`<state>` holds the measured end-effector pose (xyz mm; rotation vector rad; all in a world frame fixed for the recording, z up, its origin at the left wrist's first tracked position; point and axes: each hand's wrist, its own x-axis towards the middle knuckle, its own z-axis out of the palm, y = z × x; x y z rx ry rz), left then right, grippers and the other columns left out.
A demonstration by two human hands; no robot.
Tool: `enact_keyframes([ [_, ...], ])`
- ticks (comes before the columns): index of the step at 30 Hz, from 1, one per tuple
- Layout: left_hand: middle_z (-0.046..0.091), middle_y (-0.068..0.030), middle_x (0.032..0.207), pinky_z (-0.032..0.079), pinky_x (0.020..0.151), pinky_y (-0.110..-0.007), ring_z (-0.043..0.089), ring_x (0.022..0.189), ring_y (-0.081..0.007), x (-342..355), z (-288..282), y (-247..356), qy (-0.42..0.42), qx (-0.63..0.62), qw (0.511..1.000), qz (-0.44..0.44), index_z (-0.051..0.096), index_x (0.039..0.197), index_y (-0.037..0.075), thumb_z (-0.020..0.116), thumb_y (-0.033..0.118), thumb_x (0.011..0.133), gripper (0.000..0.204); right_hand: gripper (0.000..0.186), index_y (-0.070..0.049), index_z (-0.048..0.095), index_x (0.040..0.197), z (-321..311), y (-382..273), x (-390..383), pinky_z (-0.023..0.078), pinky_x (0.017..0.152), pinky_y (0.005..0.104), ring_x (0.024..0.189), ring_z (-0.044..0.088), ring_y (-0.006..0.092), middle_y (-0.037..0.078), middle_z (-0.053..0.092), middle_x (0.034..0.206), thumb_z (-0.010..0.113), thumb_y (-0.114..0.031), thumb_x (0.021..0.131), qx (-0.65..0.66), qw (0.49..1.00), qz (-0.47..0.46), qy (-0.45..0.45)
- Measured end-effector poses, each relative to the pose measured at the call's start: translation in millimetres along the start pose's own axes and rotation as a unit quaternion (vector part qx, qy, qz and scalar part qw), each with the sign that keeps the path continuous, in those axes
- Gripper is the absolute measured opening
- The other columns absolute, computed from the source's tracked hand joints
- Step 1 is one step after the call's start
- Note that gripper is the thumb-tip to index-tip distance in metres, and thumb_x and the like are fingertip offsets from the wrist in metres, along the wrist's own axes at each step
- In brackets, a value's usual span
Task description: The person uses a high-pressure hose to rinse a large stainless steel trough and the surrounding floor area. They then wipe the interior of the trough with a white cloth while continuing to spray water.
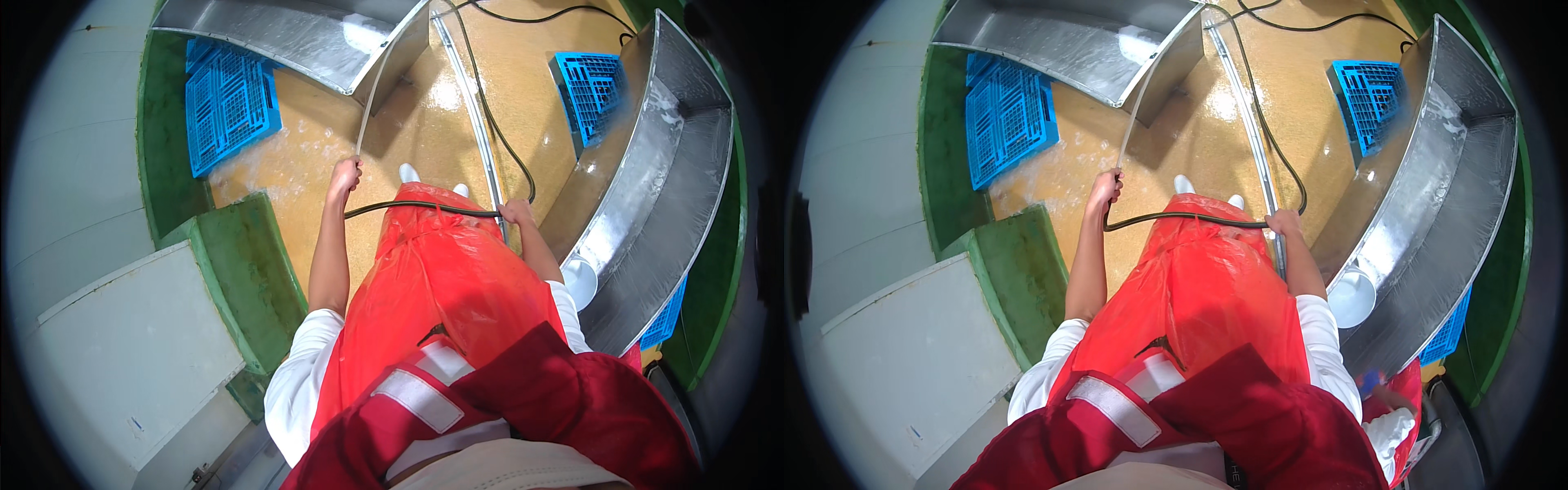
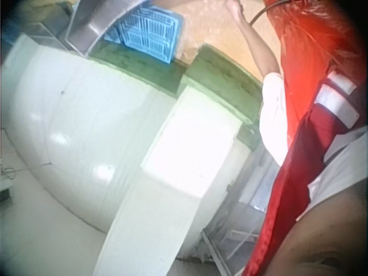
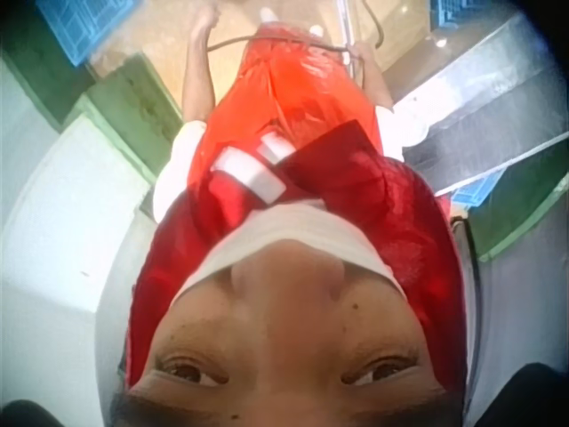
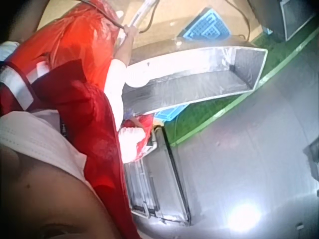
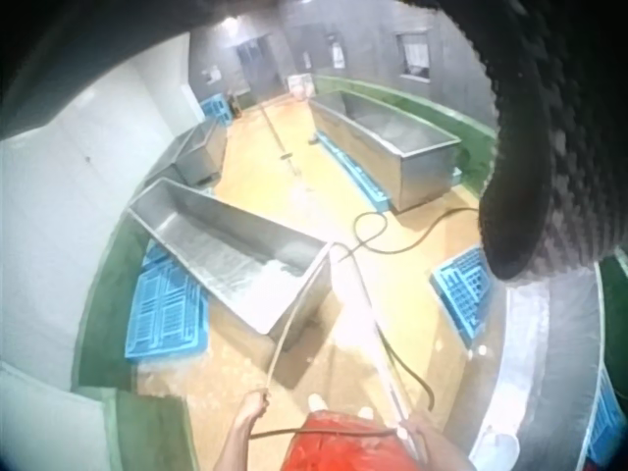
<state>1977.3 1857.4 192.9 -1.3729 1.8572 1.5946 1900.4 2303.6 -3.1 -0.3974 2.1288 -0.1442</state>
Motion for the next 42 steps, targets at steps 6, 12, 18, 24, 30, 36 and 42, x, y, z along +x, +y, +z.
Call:
enact_keyframes([
  [6,0.037,0.0045,0.051,0.026,0.037,-0.028,0.033,0.039,-0.0092,10.0,-34.6,-56.5,0.029,-0.028,0.997,-0.072,0.05,0.085,0.012,0.04,0.028,0.093,0.021,0.058,0.001,0.07,0.097,-4.9,-3.6,-5.1,0.037,0.1,0.041,0.103,0.062,0.0329,0.023,0.066,0.104,0.046,-0.049,0.084,-0.002,1.0,0.005,-0.012],
  [12,0.038,0.005,0.051,0.027,0.037,-0.029,0.032,0.038,-0.0091,8.6,-70.4,-106.8,0.053,-0.124,0.982,-0.134,0.051,0.084,0.012,0.04,0.03,0.093,0.022,0.058,0.0,0.07,0.099,-3.9,-4.9,-1.1,0.035,0.101,0.041,0.104,0.062,0.0322,0.022,0.066,0.106,0.045,-0.05,0.085,0.008,1.0,0.011,-0.009],
  [18,0.039,0.006,0.053,0.026,0.038,-0.026,0.031,0.04,-0.007,-1.4,-16.9,-54.2,-0.015,0.02,0.998,-0.061,0.049,0.084,0.013,0.04,0.03,0.095,0.022,0.059,0.0,0.071,0.097,-1.0,-3.1,12.6,0.037,0.1,0.0429,0.105,0.061,0.0344,0.023,0.066,0.104,0.044,-0.052,0.087,-0.016,1.0,0.005,-0.009],
  [24,0.038,0.0044,0.052,0.025,0.037,-0.028,0.031,0.038,-0.0093,4.6,-33.9,-79.8,0.012,-0.017,0.994,-0.109,0.05,0.082,0.012,0.041,0.029,0.092,0.021,0.06,0.0,0.069,0.103,-1.5,-4.1,6.2,0.033,0.104,0.0417,0.106,0.061,0.032,0.022,0.066,0.106,0.043,-0.051,0.085,-0.022,1.0,-0.002,-0.021],
  [30,0.038,0.005,0.051,0.027,0.036,-0.029,0.031,0.038,-0.0088,5.7,-67.0,-124.5,0.029,-0.117,0.975,-0.188,0.046,0.077,0.015,0.035,0.025,0.094,0.022,0.059,0.0,0.07,0.101,1.7,-4.2,1.7,0.033,0.104,0.0424,0.106,0.061,0.0326,0.023,0.066,0.105,0.044,-0.05,0.085,-0.001,1.0,0.008,-0.018],
  [36,0.038,0.0052,0.051,0.027,0.036,-0.028,0.03,0.037,-0.0084,7.2,-55.8,-116.9,0.026,-0.073,0.983,-0.164,0.046,0.077,0.015,0.035,0.024,0.094,0.023,0.058,0.0,0.07,0.1,2.3,-1.6,9.6,0.033,0.104,0.0421,0.105,0.062,0.033,0.024,0.066,0.104,0.046,-0.05,0.083,-0.01,1.0,-0.002,-0.006],
  [42,0.039,0.0051,0.052,0.027,0.036,-0.027,0.032,0.038,-0.0084,7.5,-57.1,-108.7,0.035,-0.096,0.983,-0.155,0.047,0.08,0.014,0.036,0.026,0.095,0.022,0.06,0.001,0.071,0.093,7.1,3.4,7.1,0.037,0.1,0.0426,0.103,0.062,0.0343,0.024,0.066,0.102,0.045,-0.052,0.086,-0.01,1.0,-0.007,-0.002],
])
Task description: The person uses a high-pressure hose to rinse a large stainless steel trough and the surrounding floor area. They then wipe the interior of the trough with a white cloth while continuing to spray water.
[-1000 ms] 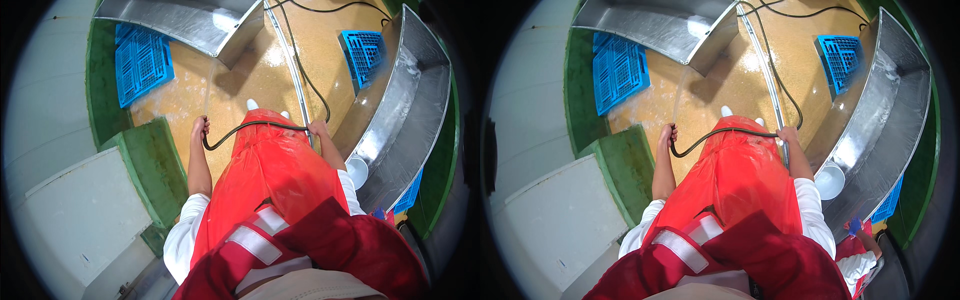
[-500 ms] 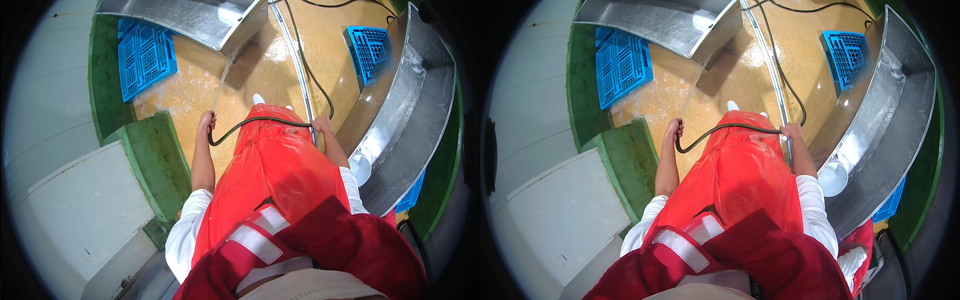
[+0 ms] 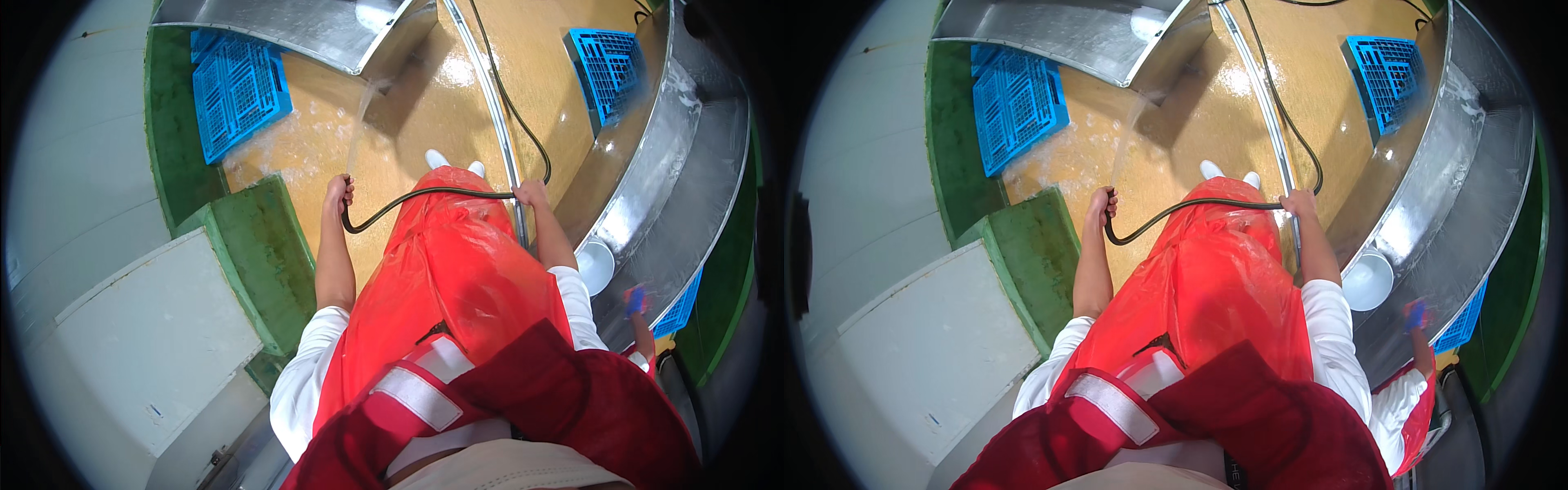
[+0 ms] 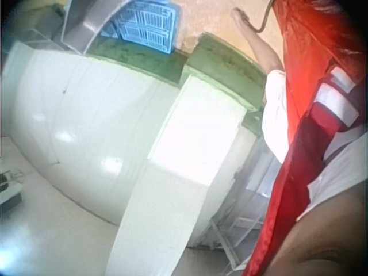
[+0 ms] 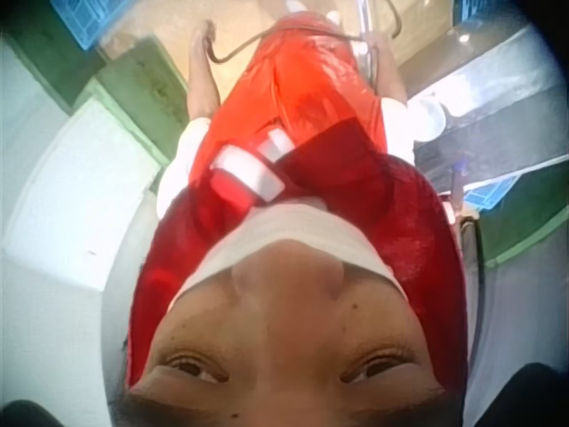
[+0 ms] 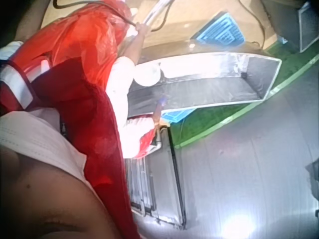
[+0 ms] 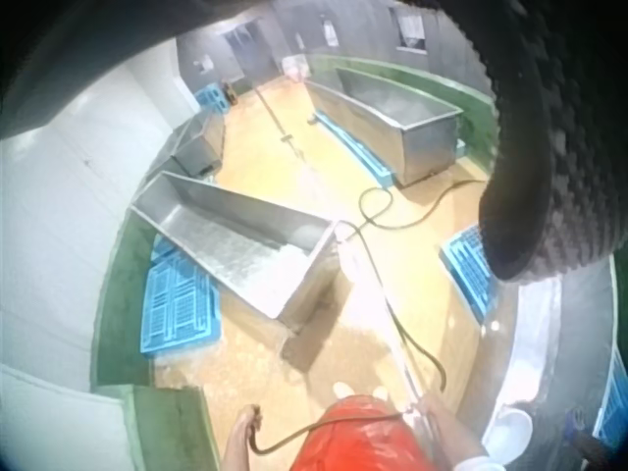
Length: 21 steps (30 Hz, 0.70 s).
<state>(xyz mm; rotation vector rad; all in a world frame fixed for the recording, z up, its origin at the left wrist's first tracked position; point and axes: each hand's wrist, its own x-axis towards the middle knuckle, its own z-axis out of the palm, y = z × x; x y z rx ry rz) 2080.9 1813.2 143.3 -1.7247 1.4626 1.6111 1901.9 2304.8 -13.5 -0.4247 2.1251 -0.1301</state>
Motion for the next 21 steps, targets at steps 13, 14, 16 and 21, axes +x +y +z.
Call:
enact_keyframes([
  [13,0.042,0.0056,0.056,0.026,0.04,-0.026,0.033,0.042,-0.0067,-33.3,43.7,52.8,-0.066,0.06,0.994,0.067,0.051,0.089,0.012,0.041,0.028,0.095,0.02,0.059,0.002,0.07,0.096,8.5,-1.3,2.2,0.036,0.101,0.0417,0.105,0.061,0.0342,0.024,0.066,0.104,0.046,-0.05,0.086,-0.01,1.0,-0.005,-0.009],
  [14,0.042,0.0054,0.056,0.026,0.041,-0.026,0.033,0.043,-0.0066,-37.3,48.8,58.1,-0.07,0.068,0.992,0.076,0.051,0.089,0.012,0.041,0.028,0.095,0.019,0.059,0.002,0.07,0.096,6.3,-2.1,2.4,0.036,0.101,0.0418,0.105,0.061,0.0343,0.024,0.066,0.104,0.046,-0.05,0.086,-0.012,1.0,-0.003,-0.013],
  [16,0.042,0.0059,0.057,0.027,0.042,-0.025,0.034,0.044,-0.0062,-46.6,57.0,67.2,-0.083,0.072,0.989,0.1,0.051,0.091,0.011,0.043,0.029,0.095,0.02,0.059,0.002,0.07,0.096,2.6,-4.0,2.9,0.037,0.101,0.0418,0.105,0.061,0.0345,0.024,0.066,0.103,0.046,-0.051,0.086,-0.017,1.0,-0.001,-0.018],
  [21,0.042,0.0062,0.058,0.027,0.043,-0.024,0.035,0.045,-0.0059,-62.2,64.2,75.6,-0.103,0.044,0.984,0.137,0.052,0.094,0.01,0.046,0.031,0.094,0.021,0.061,0.002,0.069,0.099,2.0,-2.1,4.5,0.038,0.1,0.0422,0.105,0.061,0.035,0.024,0.066,0.104,0.045,-0.052,0.087,-0.029,0.999,-0.011,-0.019],
])
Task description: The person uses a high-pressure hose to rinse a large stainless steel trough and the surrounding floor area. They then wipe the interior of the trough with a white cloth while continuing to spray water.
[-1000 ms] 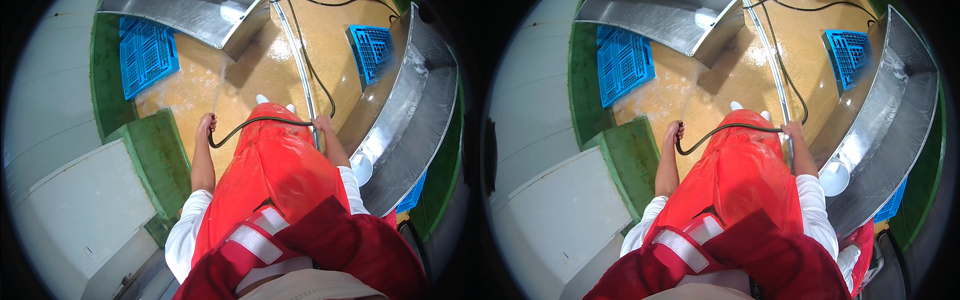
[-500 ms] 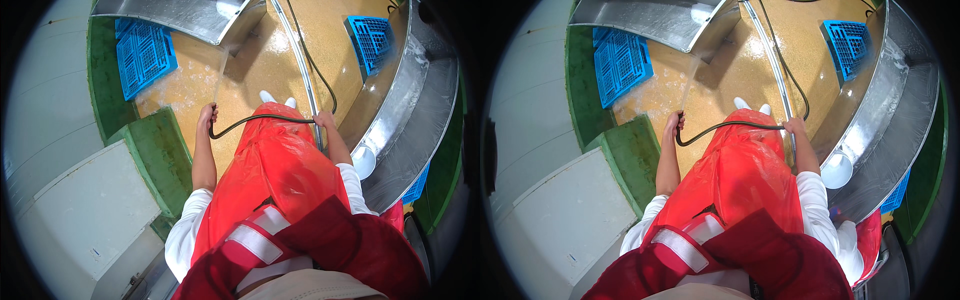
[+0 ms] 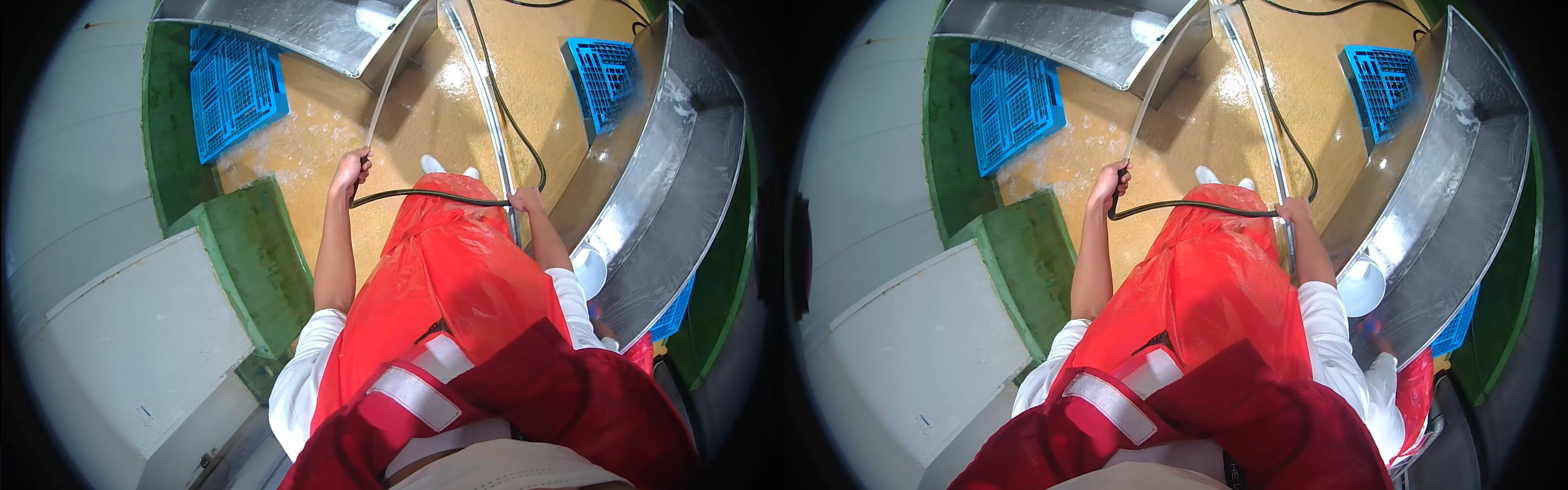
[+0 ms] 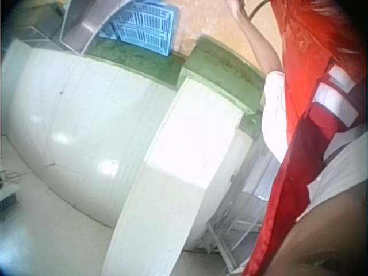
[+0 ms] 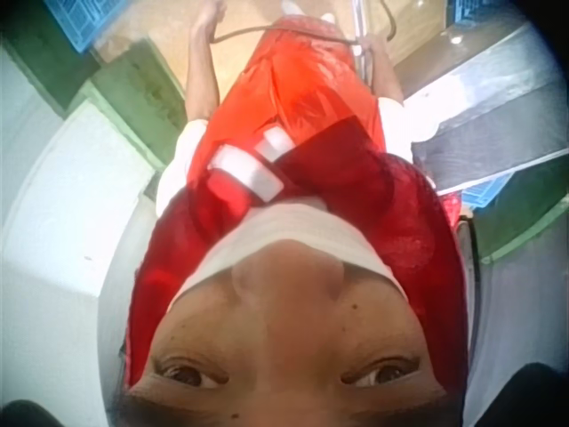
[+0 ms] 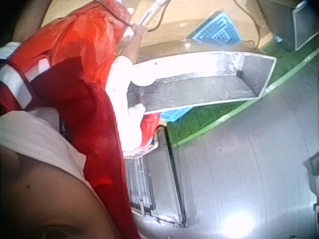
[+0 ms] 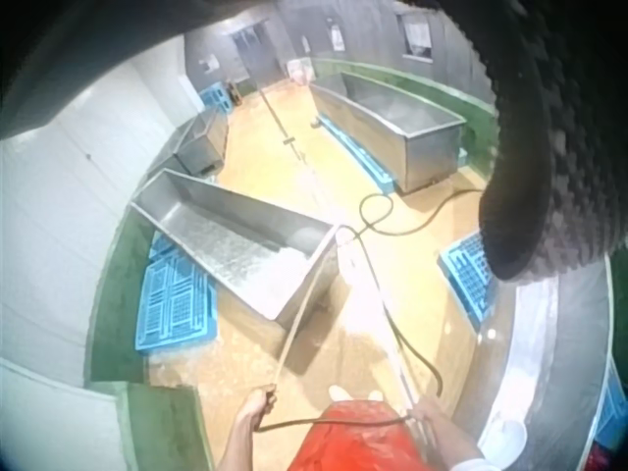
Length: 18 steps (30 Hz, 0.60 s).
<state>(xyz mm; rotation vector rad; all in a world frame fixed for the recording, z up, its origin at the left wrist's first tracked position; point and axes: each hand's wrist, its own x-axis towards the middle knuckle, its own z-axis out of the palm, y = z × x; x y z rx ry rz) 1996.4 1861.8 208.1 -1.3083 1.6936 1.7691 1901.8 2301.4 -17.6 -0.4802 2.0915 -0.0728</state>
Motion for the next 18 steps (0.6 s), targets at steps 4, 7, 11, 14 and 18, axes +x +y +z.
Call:
enact_keyframes([
  [4,0.043,0.0055,0.057,0.026,0.042,-0.024,0.034,0.044,-0.0062,-3.5,4.0,6.3,-0.001,-0.024,0.999,0.022,0.052,0.091,0.01,0.047,0.029,0.093,0.02,0.062,0.003,0.069,0.1,1.6,2.1,2.3,0.038,0.1,0.0427,0.104,0.062,0.0352,0.025,0.066,0.104,0.045,-0.052,0.086,-0.004,1.0,0.0,-0.002],
  [7,0.043,0.0052,0.057,0.025,0.041,-0.024,0.033,0.044,-0.0061,-3.1,6.0,9.6,0.002,-0.034,0.999,0.032,0.053,0.089,0.009,0.048,0.028,0.093,0.019,0.062,0.003,0.069,0.099,3.6,3.6,3.6,0.038,0.1,0.0429,0.105,0.062,0.0353,0.025,0.065,0.104,0.045,-0.052,0.086,0.002,1.0,-0.002,0.01],
  [11,0.043,0.0056,0.057,0.025,0.04,-0.023,0.034,0.044,-0.0054,2.4,0.6,6.4,0.012,-0.037,0.999,0.026,0.052,0.091,0.009,0.048,0.029,0.093,0.02,0.061,0.003,0.069,0.097,-1.2,1.9,3.7,0.038,0.1,0.0424,0.105,0.061,0.0354,0.025,0.065,0.104,0.046,-0.052,0.085,0.004,1.0,0.01,-0.012],
  [14,0.043,0.0069,0.058,0.026,0.041,-0.023,0.035,0.045,-0.0052,3.5,-7.1,1.2,0.017,-0.035,0.999,0.008,0.052,0.093,0.011,0.046,0.033,0.095,0.022,0.06,0.003,0.069,0.097,2.1,3.9,3.7,0.038,0.1,0.0416,0.104,0.061,0.0349,0.024,0.066,0.104,0.047,-0.052,0.085,0.01,1.0,0.011,0.001],
  [18,0.042,0.007,0.057,0.026,0.041,-0.023,0.035,0.044,-0.0053,4.8,-20.7,-8.5,0.035,-0.053,0.998,-0.013,0.052,0.092,0.012,0.045,0.034,0.097,0.023,0.059,0.002,0.07,0.096,12.7,8.2,6.2,0.038,0.1,0.0413,0.104,0.062,0.0343,0.024,0.066,0.103,0.048,-0.052,0.085,0.024,0.999,0.005,0.031],
])
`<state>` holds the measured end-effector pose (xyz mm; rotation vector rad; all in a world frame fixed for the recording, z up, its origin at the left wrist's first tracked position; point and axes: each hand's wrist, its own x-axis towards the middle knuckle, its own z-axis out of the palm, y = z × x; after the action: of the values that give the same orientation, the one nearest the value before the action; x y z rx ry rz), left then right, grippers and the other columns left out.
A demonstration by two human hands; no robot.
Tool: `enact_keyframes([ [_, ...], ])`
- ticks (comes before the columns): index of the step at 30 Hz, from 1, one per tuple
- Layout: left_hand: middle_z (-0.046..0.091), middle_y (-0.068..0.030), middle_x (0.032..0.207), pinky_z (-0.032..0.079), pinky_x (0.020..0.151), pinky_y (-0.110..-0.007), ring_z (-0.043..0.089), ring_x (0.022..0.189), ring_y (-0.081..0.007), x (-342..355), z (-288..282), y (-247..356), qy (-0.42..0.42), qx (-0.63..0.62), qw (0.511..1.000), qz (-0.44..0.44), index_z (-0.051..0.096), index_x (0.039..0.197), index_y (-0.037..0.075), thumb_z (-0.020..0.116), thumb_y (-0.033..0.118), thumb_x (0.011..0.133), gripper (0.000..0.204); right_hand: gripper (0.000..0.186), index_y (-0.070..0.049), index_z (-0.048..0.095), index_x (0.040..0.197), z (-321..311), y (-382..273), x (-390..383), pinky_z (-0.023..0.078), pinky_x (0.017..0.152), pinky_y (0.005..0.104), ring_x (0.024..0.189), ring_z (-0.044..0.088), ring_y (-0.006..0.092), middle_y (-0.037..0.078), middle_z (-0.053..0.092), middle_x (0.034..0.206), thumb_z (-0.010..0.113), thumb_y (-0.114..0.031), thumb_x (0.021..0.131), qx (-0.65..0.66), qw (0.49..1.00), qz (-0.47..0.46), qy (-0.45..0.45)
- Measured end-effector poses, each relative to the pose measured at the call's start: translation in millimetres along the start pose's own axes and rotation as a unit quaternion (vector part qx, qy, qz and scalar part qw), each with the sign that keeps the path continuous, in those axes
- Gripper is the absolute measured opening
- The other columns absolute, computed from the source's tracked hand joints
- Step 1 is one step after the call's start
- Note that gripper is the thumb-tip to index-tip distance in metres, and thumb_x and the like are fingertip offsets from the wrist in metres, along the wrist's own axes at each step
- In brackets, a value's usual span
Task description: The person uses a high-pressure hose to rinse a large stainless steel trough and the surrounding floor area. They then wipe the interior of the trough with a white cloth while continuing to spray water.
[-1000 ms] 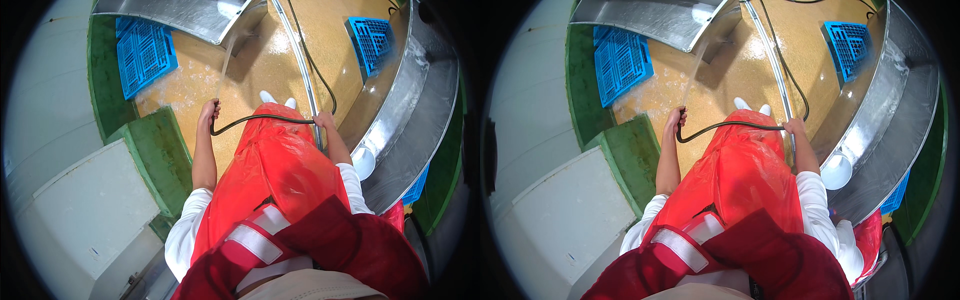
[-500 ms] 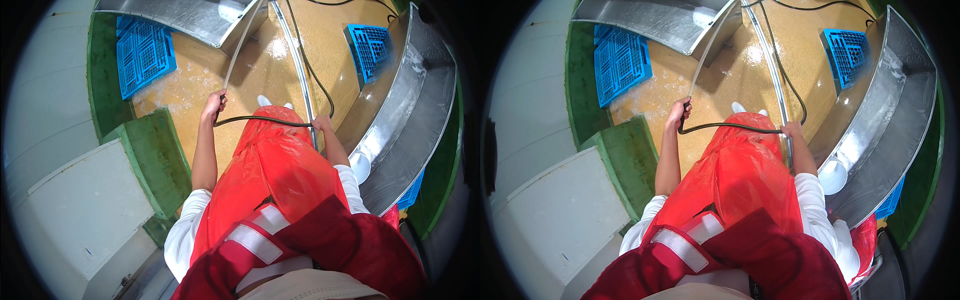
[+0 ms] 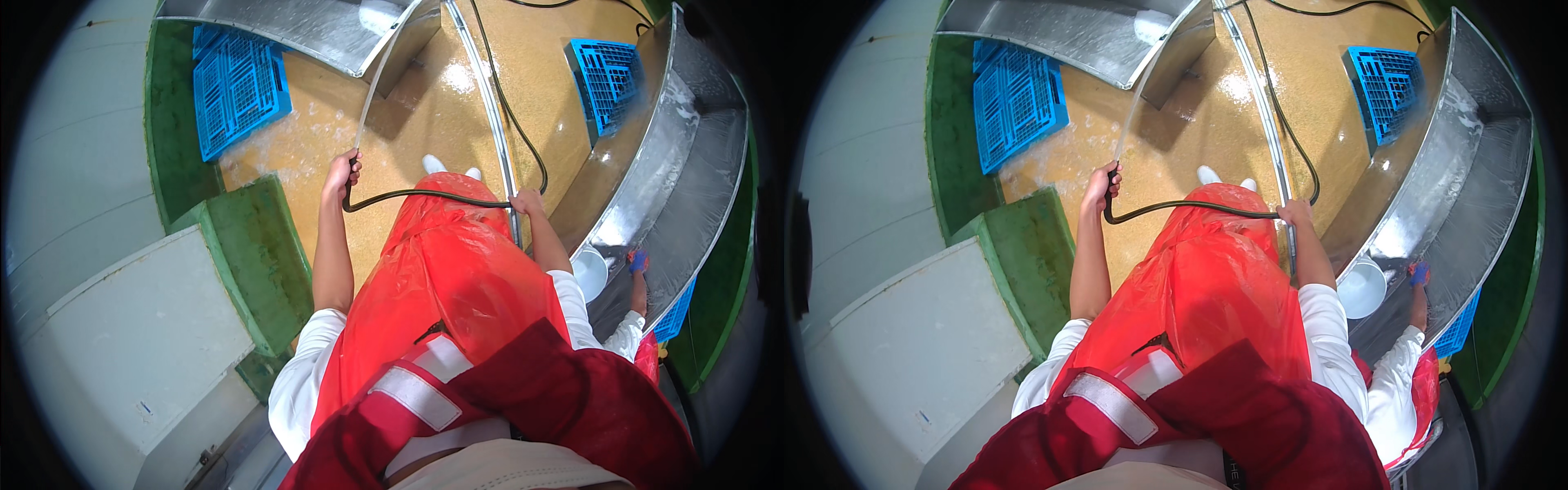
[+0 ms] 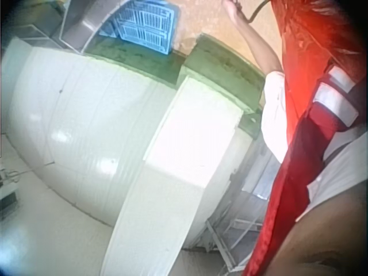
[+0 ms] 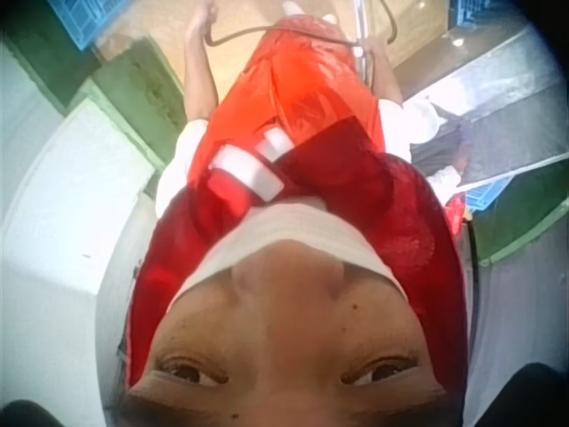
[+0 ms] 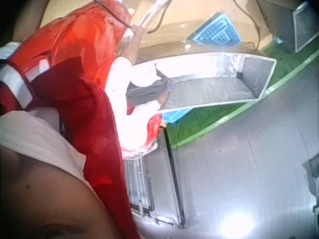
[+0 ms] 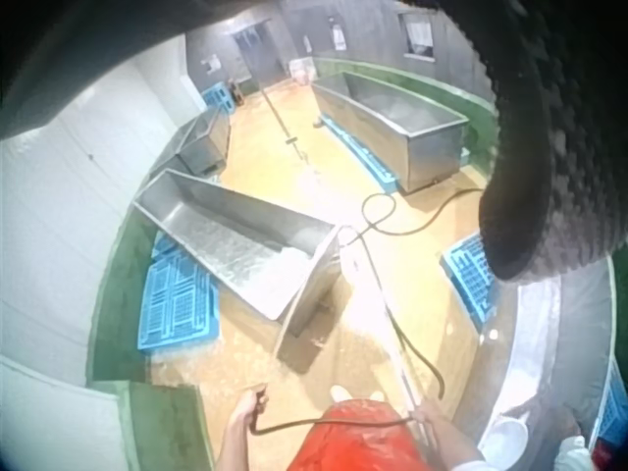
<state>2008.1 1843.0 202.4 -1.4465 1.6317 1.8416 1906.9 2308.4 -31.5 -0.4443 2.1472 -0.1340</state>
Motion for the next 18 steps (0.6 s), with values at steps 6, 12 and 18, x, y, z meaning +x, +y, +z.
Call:
enact_keyframes([
  [6,0.041,0.0069,0.056,0.026,0.04,-0.023,0.034,0.043,-0.0053,5.5,-25.0,-20.5,0.036,-0.015,0.999,-0.029,0.052,0.092,0.011,0.043,0.035,0.098,0.026,0.058,0.0,0.071,0.092,-6.9,-4.1,3.9,0.038,0.099,0.0414,0.102,0.062,0.0339,0.024,0.067,0.101,0.046,-0.052,0.085,-0.009,0.999,0.004,-0.031],
  [12,0.041,0.0071,0.056,0.027,0.04,-0.023,0.034,0.043,-0.0053,7.7,-40.3,-32.6,0.055,-0.037,0.997,-0.035,0.052,0.092,0.011,0.042,0.034,0.099,0.025,0.058,0.0,0.071,0.09,-15.2,-9.3,4.9,0.039,0.099,0.0416,0.1,0.063,0.0351,0.024,0.067,0.099,0.044,-0.051,0.085,-0.016,0.999,-0.001,-0.038],
  [18,0.042,0.0072,0.057,0.026,0.04,-0.023,0.034,0.043,-0.005,6.1,-26.2,-14.6,0.039,-0.028,0.999,-0.02,0.052,0.093,0.011,0.043,0.034,0.099,0.026,0.059,0.0,0.071,0.095,-14.9,-9.6,5.5,0.037,0.099,0.0409,0.101,0.063,0.033,0.023,0.067,0.102,0.043,-0.051,0.085,-0.033,0.999,0.004,-0.039],
])
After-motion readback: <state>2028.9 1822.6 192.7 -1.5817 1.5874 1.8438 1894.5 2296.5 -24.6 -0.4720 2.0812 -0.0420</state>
